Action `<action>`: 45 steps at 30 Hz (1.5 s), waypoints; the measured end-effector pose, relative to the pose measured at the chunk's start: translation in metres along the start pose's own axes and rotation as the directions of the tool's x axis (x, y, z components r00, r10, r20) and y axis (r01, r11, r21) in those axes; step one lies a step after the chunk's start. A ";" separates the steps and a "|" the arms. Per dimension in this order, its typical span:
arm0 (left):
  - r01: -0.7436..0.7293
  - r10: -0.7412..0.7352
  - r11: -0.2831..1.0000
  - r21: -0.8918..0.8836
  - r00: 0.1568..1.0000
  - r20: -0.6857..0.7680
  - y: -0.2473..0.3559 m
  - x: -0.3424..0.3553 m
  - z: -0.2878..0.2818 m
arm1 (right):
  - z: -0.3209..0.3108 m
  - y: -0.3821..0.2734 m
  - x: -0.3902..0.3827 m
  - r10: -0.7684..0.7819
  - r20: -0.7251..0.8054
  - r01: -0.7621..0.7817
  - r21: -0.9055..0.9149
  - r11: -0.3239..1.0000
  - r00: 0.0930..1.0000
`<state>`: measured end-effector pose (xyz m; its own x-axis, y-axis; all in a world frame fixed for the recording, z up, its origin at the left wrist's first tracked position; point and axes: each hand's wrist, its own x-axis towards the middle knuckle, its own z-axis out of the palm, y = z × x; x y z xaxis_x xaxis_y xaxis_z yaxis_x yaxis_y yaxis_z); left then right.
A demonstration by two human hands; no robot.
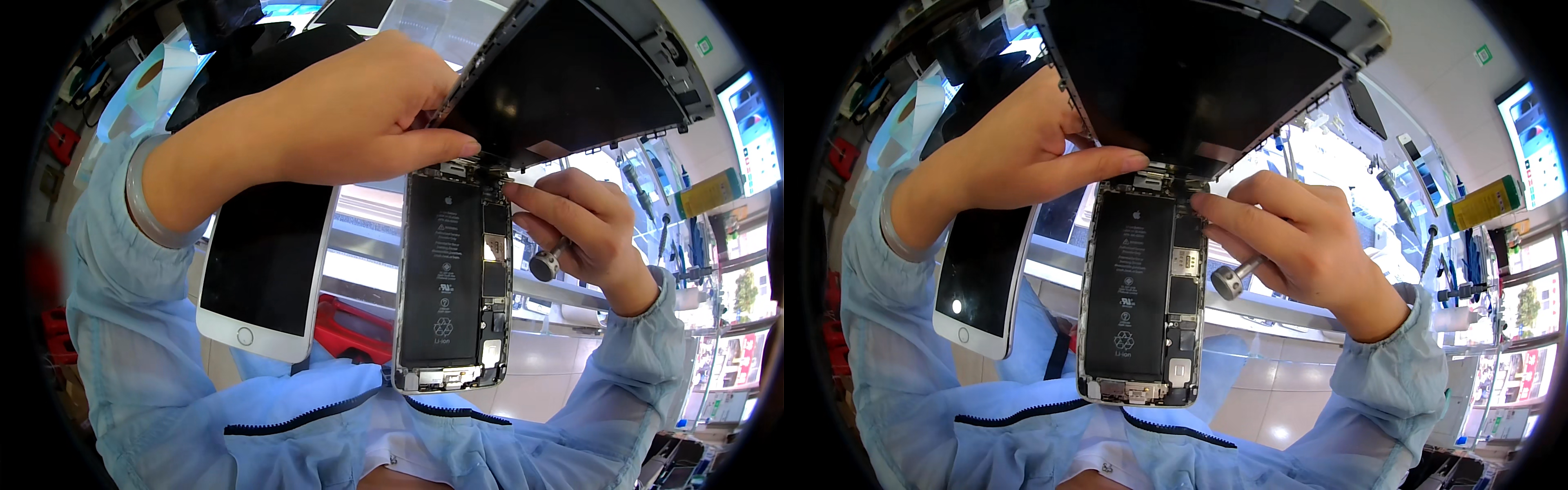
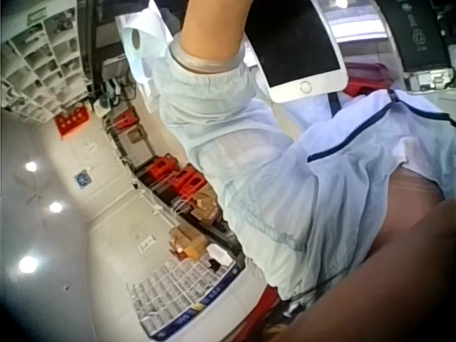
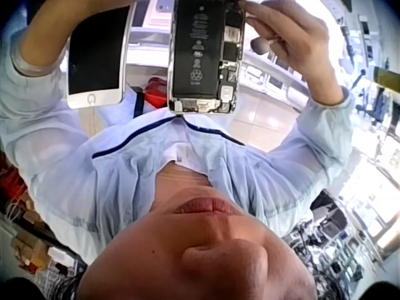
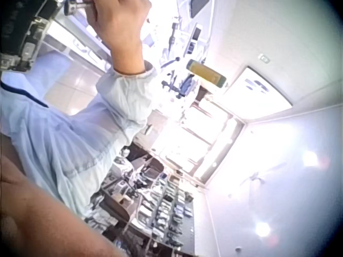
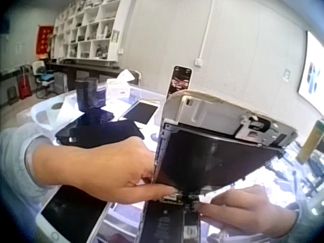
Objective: The person disassembles a smartphone, removes the screen assembly, and transfers internal components to another phone chassis using a screwdriver and tweezers. They then reassemble the phone and place it on the counter.
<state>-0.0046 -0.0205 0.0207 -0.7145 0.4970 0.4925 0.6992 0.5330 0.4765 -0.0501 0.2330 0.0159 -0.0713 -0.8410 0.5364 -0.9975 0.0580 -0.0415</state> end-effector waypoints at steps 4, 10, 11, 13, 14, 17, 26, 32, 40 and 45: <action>0.032 -0.033 0.999 0.017 0.999 0.019 0.000 -0.001 0.000 | 0.001 -0.002 0.004 0.032 0.024 -0.032 0.012 0.999 0.999; 0.126 -0.127 0.992 0.023 0.990 0.066 0.005 0.000 -0.007 | 0.006 -0.009 0.006 0.139 -0.083 -0.139 0.002 0.990 0.987; 0.137 -0.142 0.989 0.063 0.986 0.089 0.012 0.002 -0.013 | 0.005 -0.010 0.007 0.168 -0.074 -0.168 0.006 0.986 0.983; 0.134 -0.136 0.990 0.034 0.988 0.072 0.012 0.001 -0.014 | 0.005 -0.013 0.010 0.206 -0.066 -0.206 0.003 0.978 0.976; 0.117 -0.116 0.993 -0.034 0.993 0.030 0.006 -0.001 -0.009 | 0.005 -0.015 0.013 0.214 -0.069 -0.215 -0.003 0.977 0.974; 0.108 -0.108 0.989 -0.097 0.994 0.009 0.006 -0.001 -0.010 | 0.009 -0.013 0.012 0.168 -0.066 -0.168 0.007 0.986 0.984; 0.038 -0.041 0.999 -0.037 0.995 -0.087 -0.001 -0.003 -0.007 | 0.003 -0.013 0.010 0.141 0.092 -0.132 -0.104 0.986 0.986; 0.110 -0.113 0.986 -0.124 0.994 -0.017 0.006 -0.002 -0.013 | 0.005 -0.016 0.010 0.190 0.086 -0.187 -0.038 0.982 0.978; 0.119 -0.125 0.987 -0.112 0.991 -0.050 0.005 -0.002 -0.010 | 0.004 -0.019 0.009 0.229 0.129 -0.224 -0.045 0.973 0.965; 0.140 -0.146 0.986 -0.092 0.988 -0.052 0.003 -0.002 -0.014 | 0.004 -0.018 0.010 0.228 0.121 -0.225 -0.033 0.974 0.966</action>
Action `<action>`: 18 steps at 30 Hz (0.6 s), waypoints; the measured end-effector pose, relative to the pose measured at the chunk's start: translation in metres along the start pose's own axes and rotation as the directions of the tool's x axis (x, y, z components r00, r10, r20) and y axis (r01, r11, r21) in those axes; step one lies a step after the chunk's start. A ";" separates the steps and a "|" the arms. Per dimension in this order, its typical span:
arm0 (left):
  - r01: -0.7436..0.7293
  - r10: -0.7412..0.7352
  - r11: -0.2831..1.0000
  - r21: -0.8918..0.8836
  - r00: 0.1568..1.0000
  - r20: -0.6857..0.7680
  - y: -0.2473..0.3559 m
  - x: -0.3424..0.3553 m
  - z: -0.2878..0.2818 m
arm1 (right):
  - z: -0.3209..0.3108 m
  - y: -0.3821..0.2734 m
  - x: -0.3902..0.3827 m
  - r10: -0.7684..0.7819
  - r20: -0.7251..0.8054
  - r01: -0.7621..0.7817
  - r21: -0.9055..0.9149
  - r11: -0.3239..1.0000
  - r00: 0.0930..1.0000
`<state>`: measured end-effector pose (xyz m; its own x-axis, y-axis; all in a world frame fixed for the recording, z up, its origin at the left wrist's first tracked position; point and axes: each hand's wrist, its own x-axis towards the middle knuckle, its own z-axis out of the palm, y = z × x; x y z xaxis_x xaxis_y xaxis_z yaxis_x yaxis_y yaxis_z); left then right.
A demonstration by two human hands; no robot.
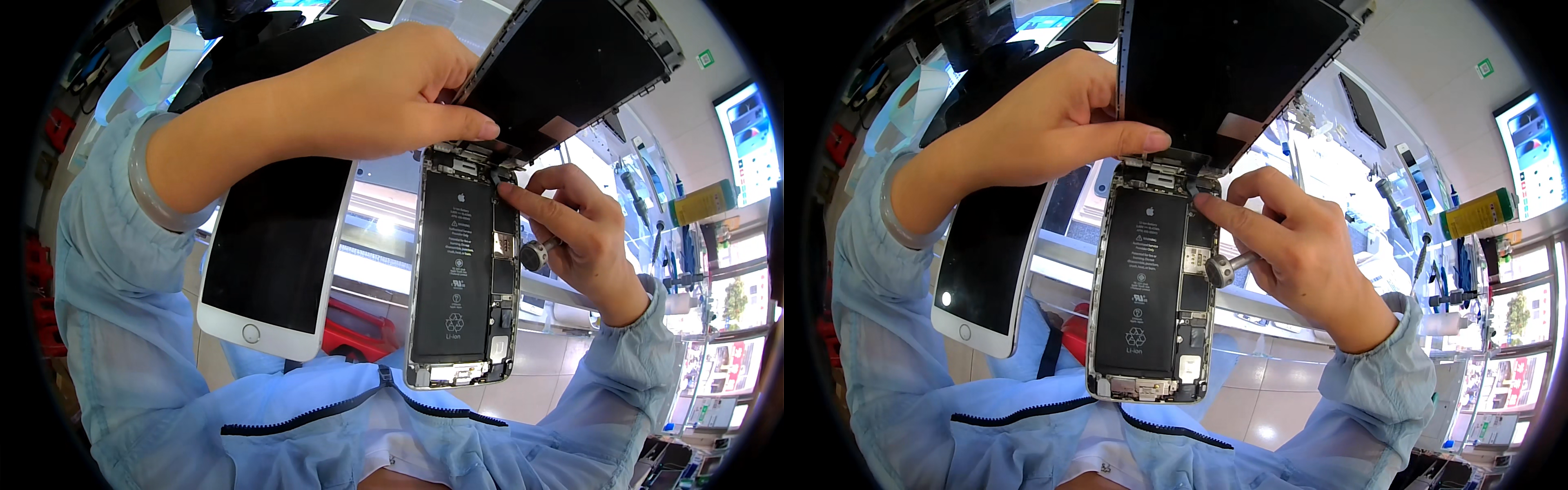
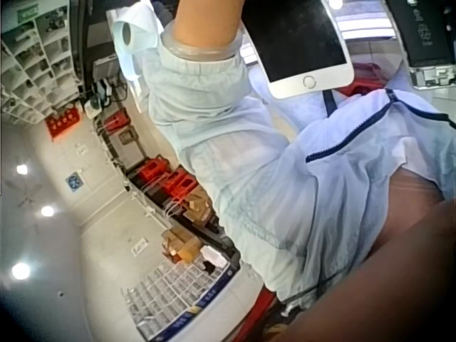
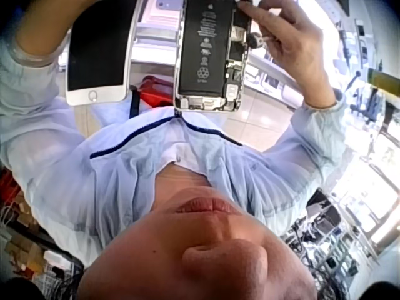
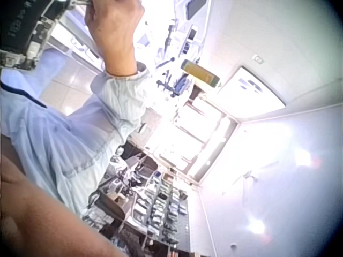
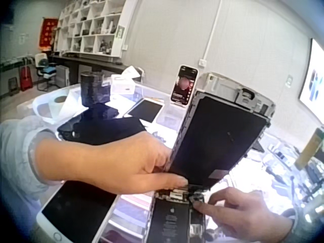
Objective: The person disassembles a smartphone, removes the screen assembly, and transfers internal components to another phone chassis using a screwdriver and tweezers. They then reassemble the phone and place it on the counter.
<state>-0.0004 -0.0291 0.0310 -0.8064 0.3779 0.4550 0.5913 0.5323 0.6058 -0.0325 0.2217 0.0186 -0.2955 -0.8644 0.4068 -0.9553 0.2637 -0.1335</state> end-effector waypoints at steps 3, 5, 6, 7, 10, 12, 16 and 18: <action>0.004 -0.005 1.000 -0.029 1.000 -0.028 -0.001 -0.001 0.004 | 0.001 0.000 -0.001 0.001 0.002 -0.001 0.013 1.000 1.000; 0.010 -0.010 0.999 -0.035 1.000 -0.015 -0.001 -0.001 0.003 | 0.001 0.000 -0.001 -0.005 0.006 0.005 -0.004 1.000 1.000; 0.013 -0.013 0.999 -0.038 1.000 -0.009 0.000 -0.001 0.003 | 0.002 0.000 -0.001 -0.009 0.008 0.009 -0.012 1.000 1.000; 0.012 -0.012 1.000 -0.018 1.000 -0.003 0.000 -0.001 0.002 | 0.002 0.000 -0.002 -0.009 0.010 0.009 -0.015 1.000 1.000; 0.008 -0.008 1.000 0.019 1.000 0.009 0.001 0.000 0.000 | 0.001 0.000 -0.002 -0.006 0.016 0.006 -0.020 1.000 1.000; 0.004 -0.004 1.000 0.012 1.000 0.010 0.000 -0.001 0.000 | 0.001 -0.002 -0.001 0.002 0.018 -0.002 -0.018 1.000 1.000; -0.041 0.042 0.999 0.005 0.999 -0.033 -0.004 -0.002 0.006 | 0.002 -0.001 -0.003 -0.006 0.009 0.006 -0.006 1.000 1.000; -0.059 0.057 0.997 -0.042 0.997 -0.049 -0.005 -0.001 0.009 | 0.002 0.000 -0.004 -0.002 0.006 0.002 0.008 1.000 1.000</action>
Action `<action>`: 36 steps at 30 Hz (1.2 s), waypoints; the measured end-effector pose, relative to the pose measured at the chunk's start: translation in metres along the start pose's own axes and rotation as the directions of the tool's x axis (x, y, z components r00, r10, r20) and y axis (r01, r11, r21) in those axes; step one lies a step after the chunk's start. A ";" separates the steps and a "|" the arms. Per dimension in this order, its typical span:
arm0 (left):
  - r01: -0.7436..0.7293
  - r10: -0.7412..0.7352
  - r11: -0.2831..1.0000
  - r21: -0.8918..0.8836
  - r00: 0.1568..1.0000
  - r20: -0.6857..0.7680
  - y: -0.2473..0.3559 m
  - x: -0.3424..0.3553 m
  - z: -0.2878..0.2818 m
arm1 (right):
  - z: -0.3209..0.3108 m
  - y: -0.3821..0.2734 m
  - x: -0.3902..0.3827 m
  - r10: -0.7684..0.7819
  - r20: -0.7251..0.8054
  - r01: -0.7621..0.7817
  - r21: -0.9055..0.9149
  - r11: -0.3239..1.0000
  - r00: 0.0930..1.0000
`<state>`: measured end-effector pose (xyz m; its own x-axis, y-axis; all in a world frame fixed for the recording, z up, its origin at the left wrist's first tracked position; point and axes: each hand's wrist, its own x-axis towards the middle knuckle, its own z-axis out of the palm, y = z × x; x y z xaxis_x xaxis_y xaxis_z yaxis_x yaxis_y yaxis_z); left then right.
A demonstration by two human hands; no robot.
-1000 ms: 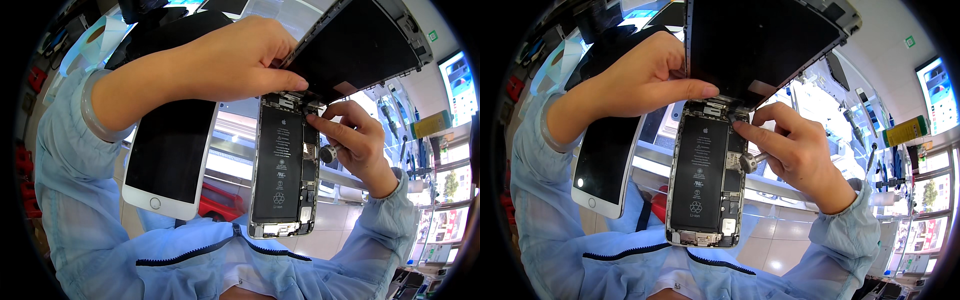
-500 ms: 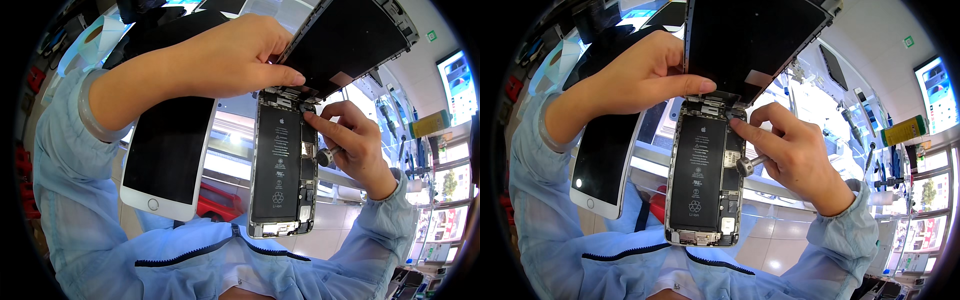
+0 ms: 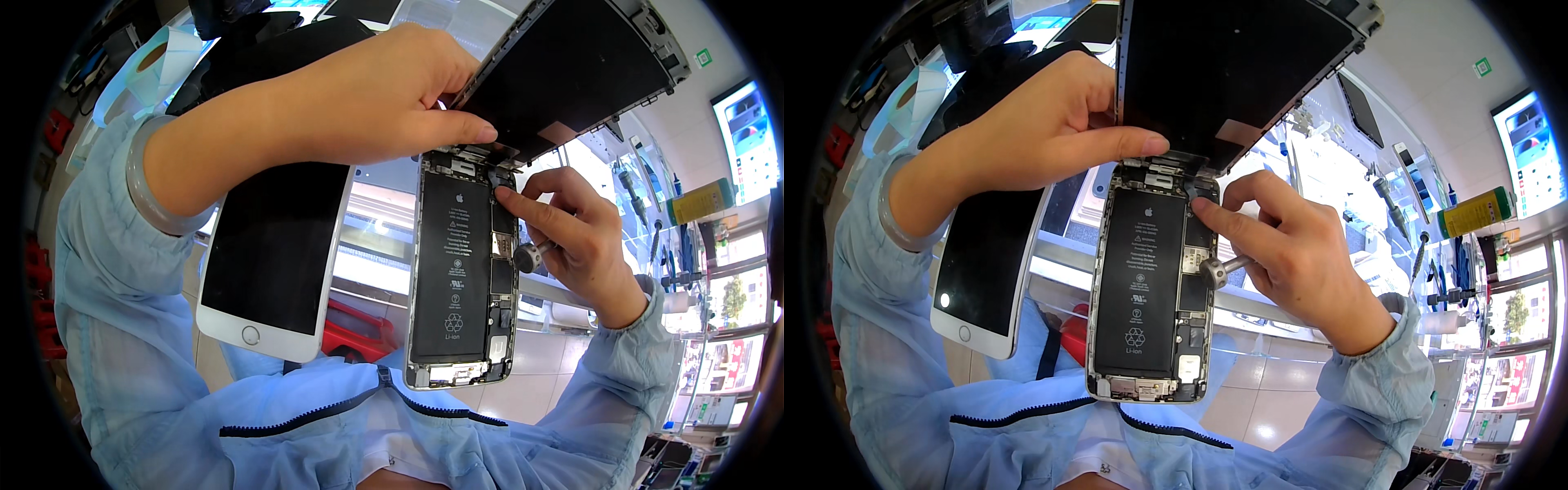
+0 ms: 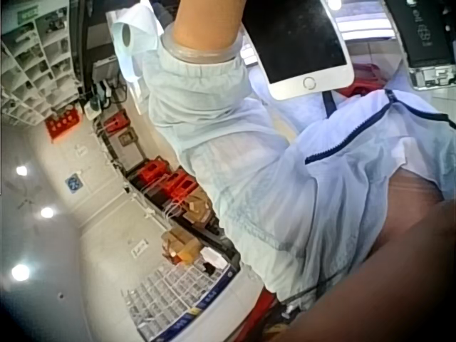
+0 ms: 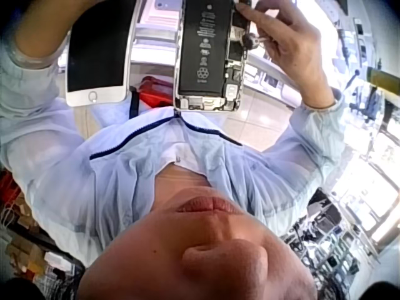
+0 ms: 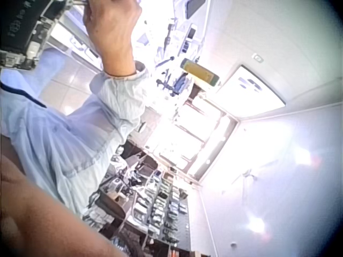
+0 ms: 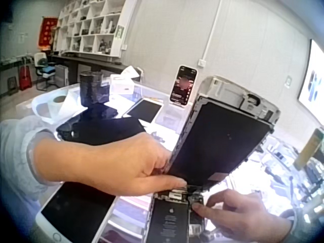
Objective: The person disassembles a smartphone, removes the screen assembly, and transfers internal components to another phone chassis using a screwdriver and tweezers. They then reassemble the phone and place it on the counter.
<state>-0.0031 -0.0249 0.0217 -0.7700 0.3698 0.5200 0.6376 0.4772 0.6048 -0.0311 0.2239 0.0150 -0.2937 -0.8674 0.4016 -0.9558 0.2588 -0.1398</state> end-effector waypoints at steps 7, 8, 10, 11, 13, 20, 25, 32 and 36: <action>-0.009 0.004 0.989 0.149 0.999 0.032 0.004 0.000 -0.007 | -0.007 -0.005 0.007 0.091 0.071 -0.100 0.143 0.985 0.993; -0.026 0.023 0.988 0.151 1.000 0.017 0.000 0.000 -0.004 | -0.007 -0.005 0.007 0.081 0.067 -0.091 0.147 0.985 0.994; -0.014 0.009 0.992 0.122 0.999 0.038 0.001 0.002 -0.005 | -0.007 -0.004 0.008 0.077 0.075 -0.088 0.157 0.984 0.994; 0.017 -0.024 0.995 0.093 0.997 0.074 0.005 0.004 -0.007 | -0.007 -0.003 0.009 0.081 0.086 -0.094 0.164 0.982 0.993; 0.053 -0.065 0.993 0.105 0.992 0.105 0.006 0.004 -0.009 | -0.005 -0.001 0.006 0.073 0.055 -0.081 0.159 0.984 0.996; 0.056 -0.071 0.987 0.149 0.993 0.094 0.007 0.002 -0.009 | -0.004 0.003 -0.005 0.085 -0.031 -0.077 0.204 0.976 0.996; 0.037 -0.047 0.994 0.107 0.995 0.091 0.007 0.002 -0.008 | -0.002 0.001 0.000 0.070 0.023 -0.073 0.190 0.979 0.997; -0.055 0.045 0.988 0.147 0.997 0.071 -0.004 0.000 -0.005 | 0.001 -0.005 0.008 0.141 -0.189 -0.114 0.144 0.983 0.972; -0.022 0.000 0.984 0.177 0.992 0.127 0.002 0.001 -0.009 | 0.002 -0.001 0.005 0.074 -0.081 -0.063 0.132 0.989 0.994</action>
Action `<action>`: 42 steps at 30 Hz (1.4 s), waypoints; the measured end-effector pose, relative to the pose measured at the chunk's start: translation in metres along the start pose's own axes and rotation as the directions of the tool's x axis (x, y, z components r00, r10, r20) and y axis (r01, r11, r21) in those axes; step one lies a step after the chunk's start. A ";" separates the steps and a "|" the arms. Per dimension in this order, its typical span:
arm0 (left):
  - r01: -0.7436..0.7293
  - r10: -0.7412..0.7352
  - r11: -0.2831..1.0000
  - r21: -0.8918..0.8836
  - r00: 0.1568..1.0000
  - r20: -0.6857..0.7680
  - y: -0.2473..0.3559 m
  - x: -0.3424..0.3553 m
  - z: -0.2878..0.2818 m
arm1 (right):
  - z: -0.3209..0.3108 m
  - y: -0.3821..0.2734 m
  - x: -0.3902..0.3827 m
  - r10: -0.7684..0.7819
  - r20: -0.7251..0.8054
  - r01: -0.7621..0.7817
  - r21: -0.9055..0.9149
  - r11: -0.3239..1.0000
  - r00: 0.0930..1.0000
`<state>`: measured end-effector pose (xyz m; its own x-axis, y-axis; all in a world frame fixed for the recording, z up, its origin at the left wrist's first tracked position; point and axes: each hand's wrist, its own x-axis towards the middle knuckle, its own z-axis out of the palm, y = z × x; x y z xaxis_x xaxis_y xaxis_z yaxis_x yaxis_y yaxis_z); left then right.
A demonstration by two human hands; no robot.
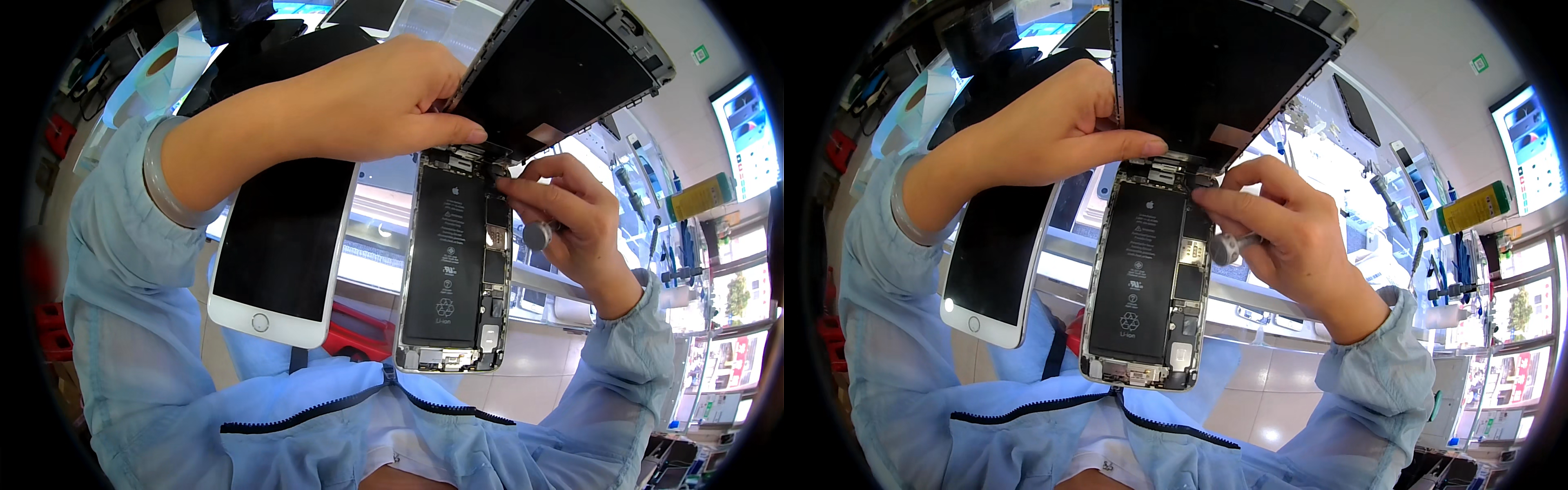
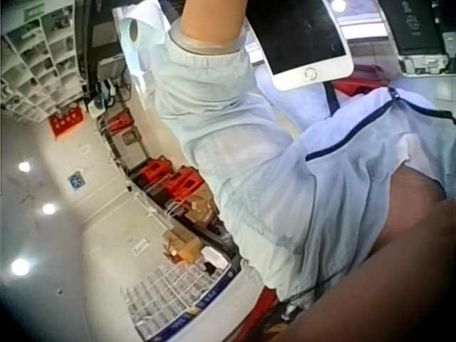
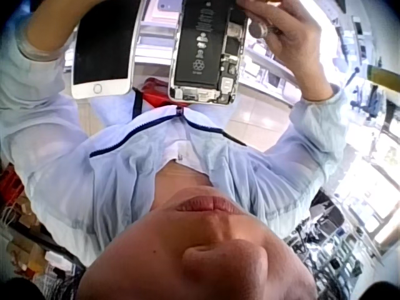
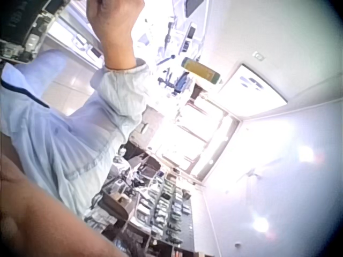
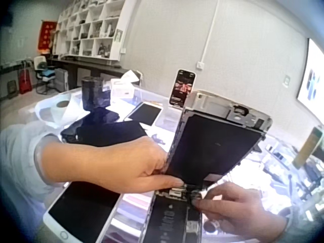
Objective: The person disassembles a smartphone, removes the screen assembly, and transfers internal components to another phone chassis using a screwdriver and tweezers. They then reassemble the phone and place it on the counter.
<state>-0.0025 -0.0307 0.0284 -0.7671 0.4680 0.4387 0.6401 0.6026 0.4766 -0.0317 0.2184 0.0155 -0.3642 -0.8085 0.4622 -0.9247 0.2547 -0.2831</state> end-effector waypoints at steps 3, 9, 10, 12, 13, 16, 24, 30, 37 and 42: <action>-0.031 0.031 0.999 0.008 0.999 -0.014 -0.002 -0.001 0.002 | 0.003 0.000 -0.001 -0.014 0.009 0.013 0.030 0.999 1.000; 0.020 -0.020 0.999 -0.030 1.000 -0.005 0.003 0.004 0.002 | -0.002 0.006 -0.005 0.020 0.033 -0.023 0.100 0.995 0.999; 0.024 -0.024 0.999 -0.042 1.000 -0.010 0.004 0.004 0.002 | -0.002 0.006 -0.005 0.022 0.040 -0.026 0.092 0.995 0.999; 0.030 -0.031 0.997 -0.068 0.999 -0.020 0.004 0.004 0.003 | -0.003 0.004 -0.005 0.029 0.055 -0.033 0.073 0.997 0.998; 0.035 -0.037 0.997 -0.072 0.999 -0.023 0.004 0.003 0.004 | -0.003 0.004 -0.004 0.029 0.064 -0.033 0.067 0.997 0.998; 0.042 -0.045 0.996 -0.082 0.998 -0.035 0.004 0.003 0.005 | -0.004 0.002 -0.004 0.018 0.083 -0.020 0.033 0.999 0.996; 0.023 -0.024 1.000 -0.015 0.997 -0.074 0.004 0.004 0.009 | -0.004 0.000 -0.006 0.013 0.103 -0.020 0.065 0.998 0.995; 0.032 -0.030 0.999 0.027 0.996 -0.080 0.002 0.008 0.013 | -0.012 0.000 -0.004 0.031 0.171 -0.048 0.099 0.994 0.985; 0.135 -0.133 0.988 -0.070 0.991 0.030 0.004 0.008 0.003 | -0.009 0.004 -0.008 0.049 0.047 -0.053 0.076 0.996 0.998; 0.131 -0.132 0.990 -0.059 0.991 -0.007 0.002 0.005 0.006 | -0.015 0.009 -0.009 0.091 -0.021 -0.090 0.022 0.996 0.996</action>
<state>-0.0059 -0.0232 0.0267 -0.8445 0.3802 0.3772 0.5353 0.6195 0.5742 -0.0387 0.2362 0.0211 -0.4490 -0.7707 0.4521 -0.8853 0.3153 -0.3418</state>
